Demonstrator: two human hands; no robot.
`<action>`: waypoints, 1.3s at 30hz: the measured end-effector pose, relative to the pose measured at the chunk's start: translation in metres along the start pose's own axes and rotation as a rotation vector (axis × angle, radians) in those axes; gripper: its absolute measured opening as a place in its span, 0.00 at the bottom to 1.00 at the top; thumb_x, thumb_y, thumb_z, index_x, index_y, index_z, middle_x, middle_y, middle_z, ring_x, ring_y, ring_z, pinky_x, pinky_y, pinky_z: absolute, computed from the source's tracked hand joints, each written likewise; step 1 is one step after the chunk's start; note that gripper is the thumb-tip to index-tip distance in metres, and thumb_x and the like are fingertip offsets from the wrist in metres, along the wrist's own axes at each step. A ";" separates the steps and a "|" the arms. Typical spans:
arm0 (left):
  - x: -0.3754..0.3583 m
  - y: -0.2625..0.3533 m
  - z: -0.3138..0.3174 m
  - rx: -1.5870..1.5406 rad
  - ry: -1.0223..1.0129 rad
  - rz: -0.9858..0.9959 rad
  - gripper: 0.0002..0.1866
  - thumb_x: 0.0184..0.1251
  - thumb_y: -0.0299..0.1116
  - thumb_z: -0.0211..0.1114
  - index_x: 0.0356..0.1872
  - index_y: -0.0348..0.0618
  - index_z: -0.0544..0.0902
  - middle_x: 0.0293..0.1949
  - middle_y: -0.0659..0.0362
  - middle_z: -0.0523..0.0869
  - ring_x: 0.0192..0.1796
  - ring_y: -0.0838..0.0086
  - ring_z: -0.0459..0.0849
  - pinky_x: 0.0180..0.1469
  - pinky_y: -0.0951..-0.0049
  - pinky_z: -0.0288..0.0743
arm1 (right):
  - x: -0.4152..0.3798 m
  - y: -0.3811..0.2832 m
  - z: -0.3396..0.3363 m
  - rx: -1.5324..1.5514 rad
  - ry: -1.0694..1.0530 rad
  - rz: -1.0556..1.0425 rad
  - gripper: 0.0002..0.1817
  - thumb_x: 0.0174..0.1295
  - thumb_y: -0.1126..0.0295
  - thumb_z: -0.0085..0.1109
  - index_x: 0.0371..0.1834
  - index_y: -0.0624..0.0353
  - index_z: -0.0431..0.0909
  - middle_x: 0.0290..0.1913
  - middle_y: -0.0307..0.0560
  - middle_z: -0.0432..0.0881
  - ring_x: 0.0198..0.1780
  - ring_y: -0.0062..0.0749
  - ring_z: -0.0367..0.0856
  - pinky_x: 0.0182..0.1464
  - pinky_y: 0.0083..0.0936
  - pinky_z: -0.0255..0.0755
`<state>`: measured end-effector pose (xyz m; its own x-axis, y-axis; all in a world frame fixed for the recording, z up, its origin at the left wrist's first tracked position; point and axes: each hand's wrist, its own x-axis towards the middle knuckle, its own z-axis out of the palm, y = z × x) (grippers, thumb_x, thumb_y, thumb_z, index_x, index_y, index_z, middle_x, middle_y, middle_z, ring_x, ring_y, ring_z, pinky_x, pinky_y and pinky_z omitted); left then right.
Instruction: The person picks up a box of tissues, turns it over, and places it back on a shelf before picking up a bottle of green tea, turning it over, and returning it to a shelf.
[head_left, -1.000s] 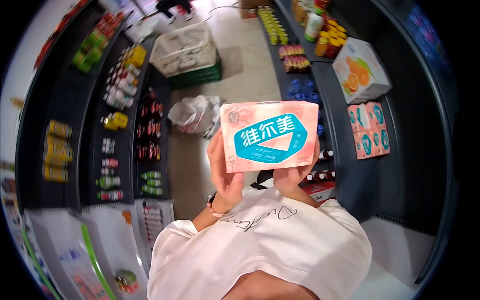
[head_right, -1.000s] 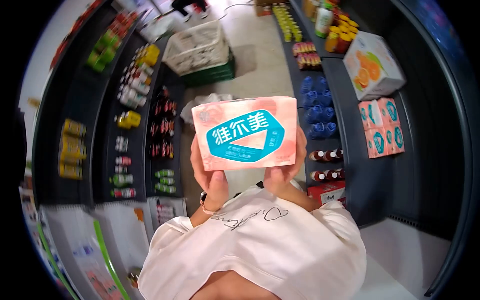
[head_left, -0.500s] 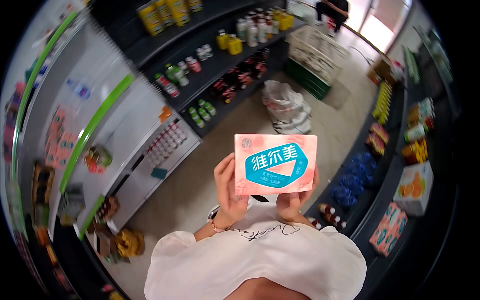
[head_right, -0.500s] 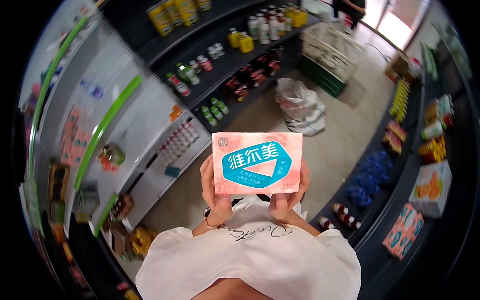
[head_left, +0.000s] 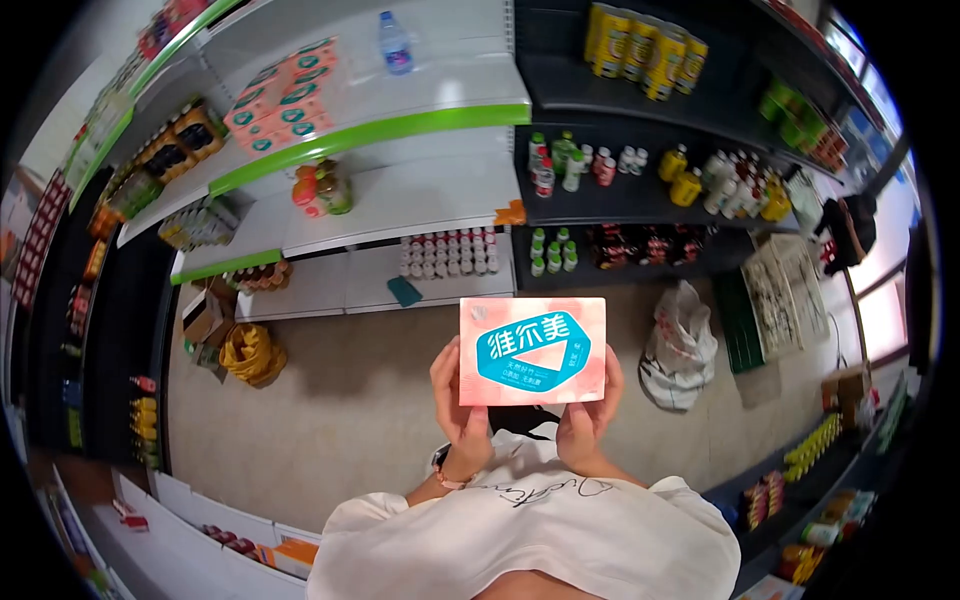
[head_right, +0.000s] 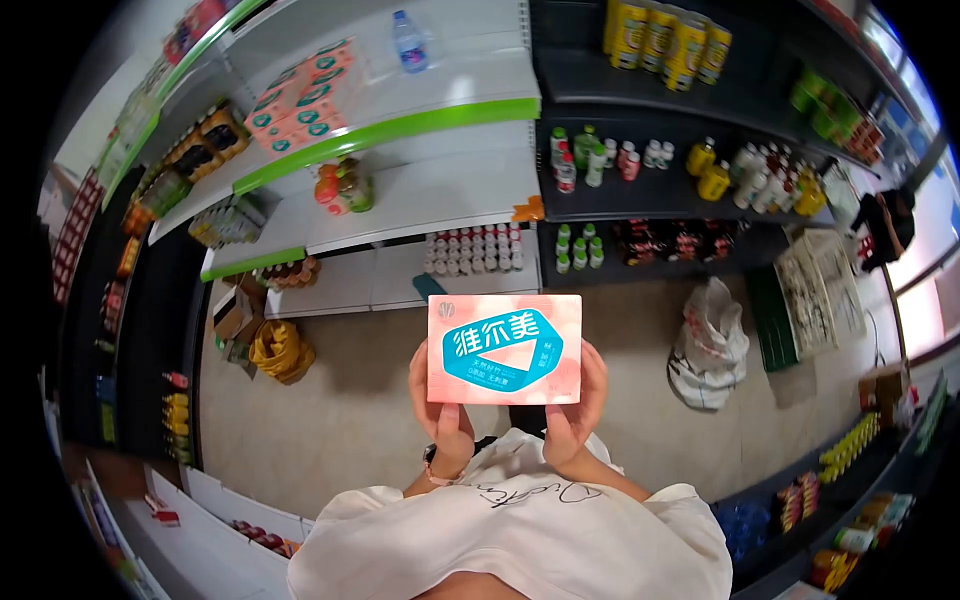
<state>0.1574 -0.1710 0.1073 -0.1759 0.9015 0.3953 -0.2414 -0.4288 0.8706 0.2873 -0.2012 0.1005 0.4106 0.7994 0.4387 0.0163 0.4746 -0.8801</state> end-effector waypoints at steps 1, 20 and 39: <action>0.010 -0.005 -0.004 0.012 0.021 0.011 0.33 0.61 0.44 0.54 0.63 0.31 0.62 0.64 0.49 0.63 0.66 0.64 0.63 0.67 0.62 0.54 | 0.010 0.006 0.010 0.015 -0.022 0.003 0.36 0.50 0.69 0.46 0.66 0.68 0.52 0.66 0.53 0.58 0.67 0.36 0.58 0.67 0.34 0.49; 0.257 -0.109 -0.046 0.080 0.046 0.117 0.23 0.62 0.35 0.57 0.55 0.40 0.62 0.64 0.43 0.61 0.65 0.63 0.63 0.66 0.64 0.54 | 0.203 0.159 0.164 0.301 -0.059 0.042 0.40 0.51 0.66 0.54 0.68 0.65 0.49 0.67 0.53 0.56 0.68 0.38 0.57 0.68 0.36 0.50; 0.468 -0.136 -0.196 0.356 0.166 0.419 0.22 0.66 0.36 0.56 0.55 0.34 0.64 0.58 0.48 0.68 0.59 0.66 0.69 0.61 0.66 0.62 | 0.327 0.205 0.371 0.334 -0.397 0.132 0.35 0.57 0.83 0.54 0.68 0.63 0.49 0.65 0.51 0.57 0.61 0.39 0.68 0.57 0.33 0.69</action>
<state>-0.0796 0.2976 0.1167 -0.3419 0.6254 0.7014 0.2126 -0.6756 0.7060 0.0864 0.2940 0.1310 0.0118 0.9073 0.4202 -0.3296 0.4003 -0.8550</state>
